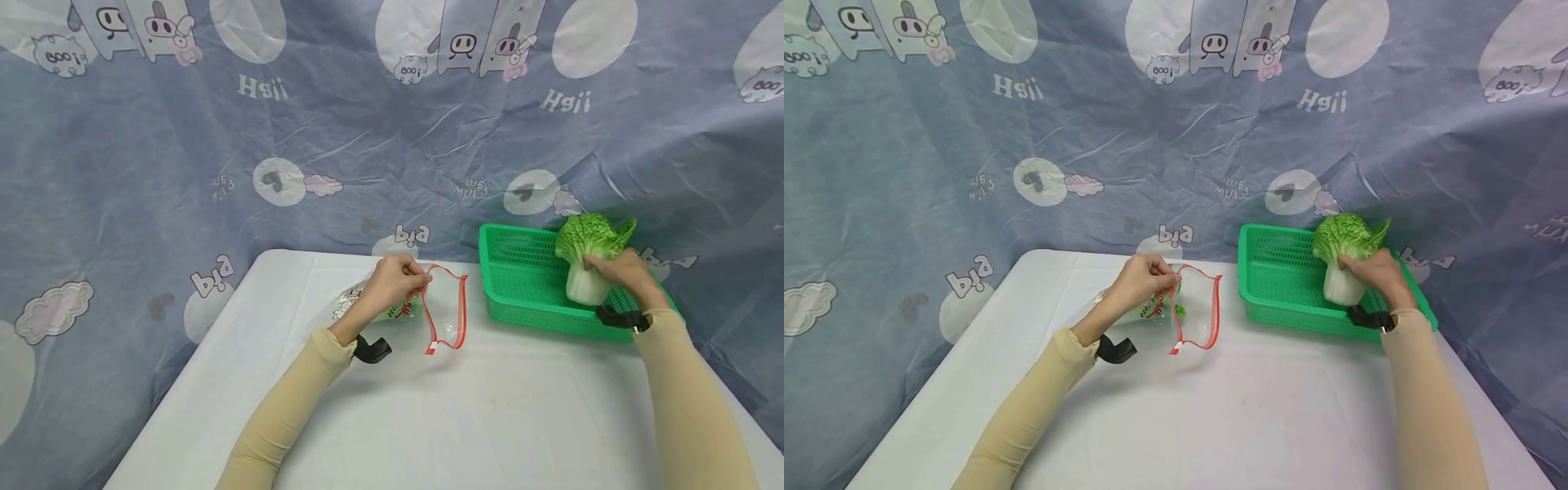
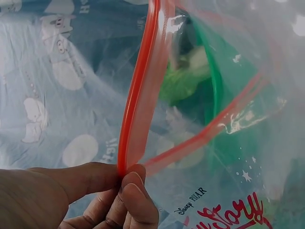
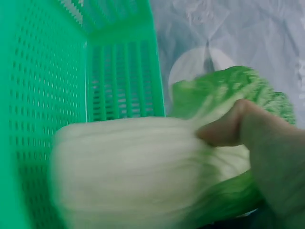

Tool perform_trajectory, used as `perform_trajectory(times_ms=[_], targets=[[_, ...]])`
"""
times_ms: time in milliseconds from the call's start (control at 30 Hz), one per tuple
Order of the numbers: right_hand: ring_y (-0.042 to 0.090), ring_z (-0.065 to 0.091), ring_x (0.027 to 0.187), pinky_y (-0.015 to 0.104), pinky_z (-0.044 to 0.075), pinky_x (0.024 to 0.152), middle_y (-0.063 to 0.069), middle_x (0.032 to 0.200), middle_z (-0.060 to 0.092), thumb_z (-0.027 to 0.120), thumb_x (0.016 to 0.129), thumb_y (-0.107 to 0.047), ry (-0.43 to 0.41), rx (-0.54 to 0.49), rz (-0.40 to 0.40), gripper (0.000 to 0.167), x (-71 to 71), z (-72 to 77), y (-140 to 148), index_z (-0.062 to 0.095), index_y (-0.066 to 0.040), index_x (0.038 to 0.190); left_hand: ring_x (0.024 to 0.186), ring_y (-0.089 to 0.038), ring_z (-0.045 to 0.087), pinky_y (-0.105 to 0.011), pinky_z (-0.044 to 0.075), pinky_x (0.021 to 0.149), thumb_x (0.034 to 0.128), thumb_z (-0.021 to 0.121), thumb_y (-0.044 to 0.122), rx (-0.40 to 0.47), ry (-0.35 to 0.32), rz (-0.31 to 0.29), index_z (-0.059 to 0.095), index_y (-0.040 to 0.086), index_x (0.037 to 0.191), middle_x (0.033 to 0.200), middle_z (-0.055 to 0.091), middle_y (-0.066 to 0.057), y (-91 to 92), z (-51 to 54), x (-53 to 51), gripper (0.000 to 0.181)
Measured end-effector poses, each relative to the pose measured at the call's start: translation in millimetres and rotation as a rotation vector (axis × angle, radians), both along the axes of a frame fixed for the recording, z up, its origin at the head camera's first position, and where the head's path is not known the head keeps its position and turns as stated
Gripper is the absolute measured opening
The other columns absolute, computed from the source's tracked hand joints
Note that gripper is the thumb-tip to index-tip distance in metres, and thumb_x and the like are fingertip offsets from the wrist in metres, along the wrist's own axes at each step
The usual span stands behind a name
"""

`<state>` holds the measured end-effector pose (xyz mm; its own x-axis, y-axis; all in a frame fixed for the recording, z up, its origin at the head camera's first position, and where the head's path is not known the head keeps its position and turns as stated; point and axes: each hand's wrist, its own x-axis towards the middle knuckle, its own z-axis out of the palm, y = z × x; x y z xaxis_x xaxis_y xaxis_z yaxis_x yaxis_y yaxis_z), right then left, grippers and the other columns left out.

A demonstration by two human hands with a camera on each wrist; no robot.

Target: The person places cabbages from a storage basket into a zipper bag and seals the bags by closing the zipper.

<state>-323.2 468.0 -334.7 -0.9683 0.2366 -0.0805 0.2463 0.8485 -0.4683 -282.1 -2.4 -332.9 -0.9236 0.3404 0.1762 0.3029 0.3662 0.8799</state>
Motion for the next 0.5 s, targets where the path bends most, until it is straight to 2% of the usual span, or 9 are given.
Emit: perform_trajectory(times_ms=[133, 300, 400, 500], targets=[[0.048, 0.044, 0.099, 0.049, 0.045, 0.068, 0.045, 0.122, 0.033, 0.044, 0.089, -0.065, 0.111, -0.076, -0.031, 0.108, 3.6, -3.0, -12.8, 0.013, 0.026, 0.137, 0.07, -0.042, 0.064, -0.024, 0.045, 0.048, 0.0888, 0.071, 0.019, 0.006, 0.006, -0.002, 0.07, 0.009, 0.082, 0.068, 0.069, -0.005, 0.0, -0.6, -0.3, 0.012], [0.055, 0.038, 0.119, 0.063, 0.041, 0.087, 0.044, 0.137, 0.029, 0.049, 0.089, -0.06, 0.29, -0.174, -0.101, 0.101, 6.9, -3.9, -35.0, 0.004, 0.009, 0.148, 0.067, -0.037, 0.065, -0.024, 0.046, 0.049, 0.0883, 0.071, 0.021, 0.007, 0.019, 0.018, 0.07, 0.01, 0.083, 0.071, 0.069, -0.007, -0.3, -0.2, -1.1, 0.012], [0.048, 0.039, 0.127, 0.059, 0.039, 0.093, 0.034, 0.145, 0.031, 0.053, 0.089, -0.053, 0.419, -0.252, -0.143, 0.092, 11.5, 0.3, -57.4, 0.008, -0.004, 0.152, 0.068, -0.033, 0.066, -0.024, 0.048, 0.051, 0.0876, 0.072, 0.021, 0.016, 0.014, 0.036, 0.069, 0.01, 0.084, 0.073, 0.07, -0.006, -0.7, 0.6, -1.9, 0.012], [0.033, 0.044, 0.122, 0.043, 0.042, 0.086, 0.023, 0.144, 0.038, 0.054, 0.089, -0.048, 0.51, -0.327, -0.165, 0.081, 20.9, 6.2, -85.4, 0.016, -0.013, 0.151, 0.07, -0.031, 0.067, -0.023, 0.048, 0.052, 0.0875, 0.072, 0.022, 0.021, 0.004, 0.045, 0.069, 0.01, 0.084, 0.073, 0.07, -0.005, -0.5, 1.3, -2.1, 0.012]])
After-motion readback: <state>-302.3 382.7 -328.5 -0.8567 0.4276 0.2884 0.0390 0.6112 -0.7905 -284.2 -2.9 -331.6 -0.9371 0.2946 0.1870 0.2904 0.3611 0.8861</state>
